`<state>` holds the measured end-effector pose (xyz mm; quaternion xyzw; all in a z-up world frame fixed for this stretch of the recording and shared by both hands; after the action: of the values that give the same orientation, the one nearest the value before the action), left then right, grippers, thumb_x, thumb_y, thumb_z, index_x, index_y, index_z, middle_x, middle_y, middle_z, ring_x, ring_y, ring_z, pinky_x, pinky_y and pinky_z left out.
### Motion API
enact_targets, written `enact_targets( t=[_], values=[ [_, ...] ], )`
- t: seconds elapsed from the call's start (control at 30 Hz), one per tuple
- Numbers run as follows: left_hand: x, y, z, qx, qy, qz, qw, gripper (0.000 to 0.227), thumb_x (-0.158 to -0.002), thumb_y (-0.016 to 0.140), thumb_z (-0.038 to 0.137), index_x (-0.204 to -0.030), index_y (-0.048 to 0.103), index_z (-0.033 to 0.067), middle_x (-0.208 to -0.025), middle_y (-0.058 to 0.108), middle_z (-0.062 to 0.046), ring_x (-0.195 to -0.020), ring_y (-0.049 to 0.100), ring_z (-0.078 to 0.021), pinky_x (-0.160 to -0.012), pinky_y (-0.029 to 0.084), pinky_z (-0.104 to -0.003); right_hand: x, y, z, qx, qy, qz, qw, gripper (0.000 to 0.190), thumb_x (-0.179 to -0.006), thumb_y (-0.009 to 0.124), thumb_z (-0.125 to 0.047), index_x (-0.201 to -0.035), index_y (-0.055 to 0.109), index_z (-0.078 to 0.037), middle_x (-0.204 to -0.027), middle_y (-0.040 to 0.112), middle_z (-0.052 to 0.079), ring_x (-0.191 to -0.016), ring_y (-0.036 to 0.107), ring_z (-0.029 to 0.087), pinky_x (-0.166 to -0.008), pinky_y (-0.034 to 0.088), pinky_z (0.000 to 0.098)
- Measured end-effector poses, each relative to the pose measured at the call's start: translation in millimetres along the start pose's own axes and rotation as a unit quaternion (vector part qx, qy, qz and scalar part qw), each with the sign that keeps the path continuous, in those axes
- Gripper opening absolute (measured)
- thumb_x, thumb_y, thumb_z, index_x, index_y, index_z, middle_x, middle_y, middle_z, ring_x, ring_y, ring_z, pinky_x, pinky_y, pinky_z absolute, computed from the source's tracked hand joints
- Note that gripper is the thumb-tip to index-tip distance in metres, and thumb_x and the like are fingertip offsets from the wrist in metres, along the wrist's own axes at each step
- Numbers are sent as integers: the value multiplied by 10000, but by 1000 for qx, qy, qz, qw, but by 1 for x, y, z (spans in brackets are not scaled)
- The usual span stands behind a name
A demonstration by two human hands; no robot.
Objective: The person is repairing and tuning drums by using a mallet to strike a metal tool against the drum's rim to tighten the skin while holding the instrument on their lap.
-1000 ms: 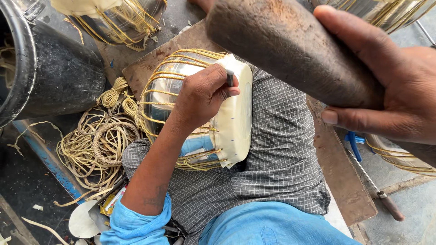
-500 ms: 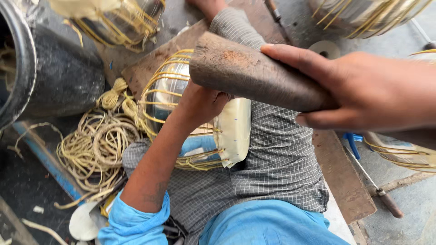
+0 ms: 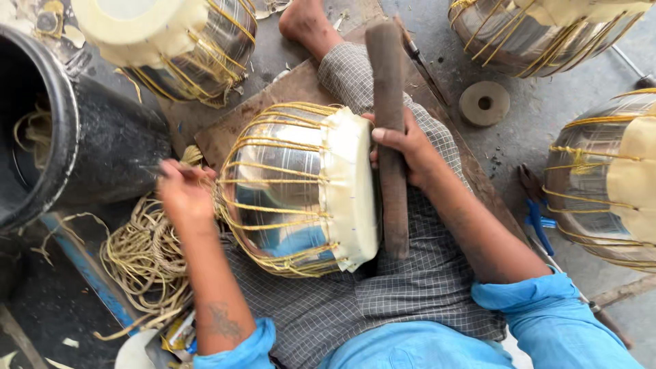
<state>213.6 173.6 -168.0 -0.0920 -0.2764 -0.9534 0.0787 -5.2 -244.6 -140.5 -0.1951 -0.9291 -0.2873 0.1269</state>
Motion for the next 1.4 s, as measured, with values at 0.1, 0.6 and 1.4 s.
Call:
enact_targets(
  t=[0.1,0.6,1.4],
  values=[
    [-11,-80,-63,111,-94,21,989,220,-1039,674,260,-1019,616,49,-952,668,-87,-871,665,-222,-896,566,-352,-1,-1,6,-2,0,7,1000,753,-809,764,-204,-1406,335,-38,-1344,638,182,-734,682,170,-637,624,353],
    [57,-46,-7,-61,85,55,993,105,-1061,657,155,-1026,576,98,-945,627,-48,-854,598,-166,-810,525,-355,11,58,-52,148,-92,-100,980,903,-777,855,-268,-1504,371,-38,-1359,658,160,-1008,693,147,-757,626,316],
    [257,252,32,-295,326,-553,707,141,-949,784,98,-955,665,25,-906,686,-67,-819,706,-205,-712,576,-315,142,61,-124,164,-134,-91,973,833,-845,770,-245,-1521,324,-50,-1045,664,203,-754,715,253,-686,622,399]
  ],
)
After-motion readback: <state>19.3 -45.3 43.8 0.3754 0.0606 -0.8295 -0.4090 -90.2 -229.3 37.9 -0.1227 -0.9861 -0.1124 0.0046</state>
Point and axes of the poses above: each hand's wrist, its own x-axis away from the middle knuckle, its own y-axis out of the palm, z = x × y, the point moved 9 cm from there along -x, towards the middle knuckle
